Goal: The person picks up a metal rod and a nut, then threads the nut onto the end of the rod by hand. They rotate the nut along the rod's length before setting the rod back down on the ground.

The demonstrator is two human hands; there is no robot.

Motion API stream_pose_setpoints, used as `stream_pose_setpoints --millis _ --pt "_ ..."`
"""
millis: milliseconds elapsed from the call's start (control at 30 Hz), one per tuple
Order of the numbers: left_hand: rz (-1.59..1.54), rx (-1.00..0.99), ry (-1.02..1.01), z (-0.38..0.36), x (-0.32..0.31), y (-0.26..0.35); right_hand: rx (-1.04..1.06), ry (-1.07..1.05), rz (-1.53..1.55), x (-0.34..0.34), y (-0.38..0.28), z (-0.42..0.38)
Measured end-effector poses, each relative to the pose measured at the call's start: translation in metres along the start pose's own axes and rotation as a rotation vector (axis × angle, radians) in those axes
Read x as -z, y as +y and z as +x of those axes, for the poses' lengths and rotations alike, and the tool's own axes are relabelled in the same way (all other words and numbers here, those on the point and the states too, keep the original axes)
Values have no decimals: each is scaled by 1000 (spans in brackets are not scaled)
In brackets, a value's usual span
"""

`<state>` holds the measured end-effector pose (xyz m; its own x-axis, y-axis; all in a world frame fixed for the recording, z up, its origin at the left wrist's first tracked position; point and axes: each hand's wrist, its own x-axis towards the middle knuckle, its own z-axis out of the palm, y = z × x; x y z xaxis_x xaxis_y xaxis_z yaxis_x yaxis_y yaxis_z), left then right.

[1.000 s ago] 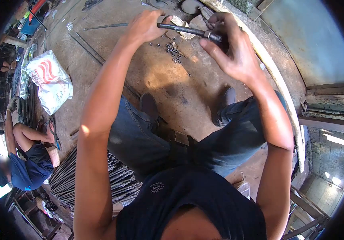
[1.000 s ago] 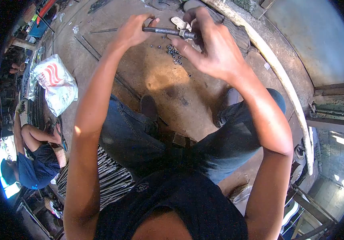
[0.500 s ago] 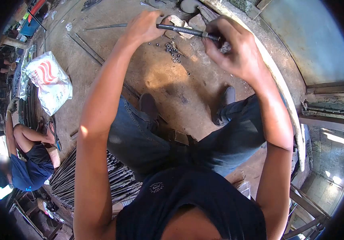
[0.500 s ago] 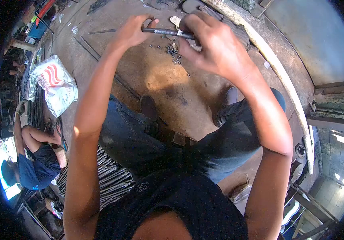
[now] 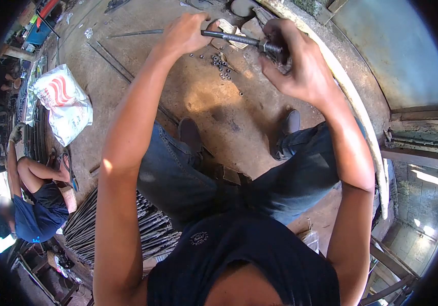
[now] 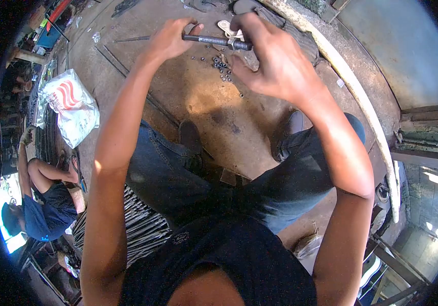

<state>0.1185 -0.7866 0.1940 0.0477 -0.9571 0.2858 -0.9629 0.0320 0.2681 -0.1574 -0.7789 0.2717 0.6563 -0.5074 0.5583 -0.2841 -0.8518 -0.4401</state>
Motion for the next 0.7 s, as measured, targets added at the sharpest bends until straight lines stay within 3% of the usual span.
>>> stream_pose_setpoints --millis 67,100,167,200,300,333,400,467,567,600,667,700 --pt "-10 15 -19 1 0 1 203 -24 -134 -2 11 -2" --pt "-18 29 -39 2 1 2 201 -25 -136 -1 10 -2" --pt "-16 42 -51 1 2 5 -340 -158 130 1 5 -1" --pt "-12 60 -62 0 2 4 -335 -158 132 4 3 1" --pt "-21 -4 6 -1 -1 1 -58 -83 28 9 -3 3" --pt "-22 -2 6 -2 -1 1 -58 -84 28 5 0 2" --pt "-25 -5 17 -2 -1 2 218 -34 -185 -4 7 -3" --pt "-44 17 -36 0 1 5 185 -25 -208 -4 2 -4" --pt "-44 44 -90 0 8 10 -723 -386 336 9 -16 11" --pt "-32 44 -99 -3 8 9 -718 -391 340 6 -16 6" --pt "-11 36 -73 -1 3 3 -117 -42 -28 -6 -10 -6" --pt "5 17 -49 -1 2 3 56 32 -104 -12 -5 -6"
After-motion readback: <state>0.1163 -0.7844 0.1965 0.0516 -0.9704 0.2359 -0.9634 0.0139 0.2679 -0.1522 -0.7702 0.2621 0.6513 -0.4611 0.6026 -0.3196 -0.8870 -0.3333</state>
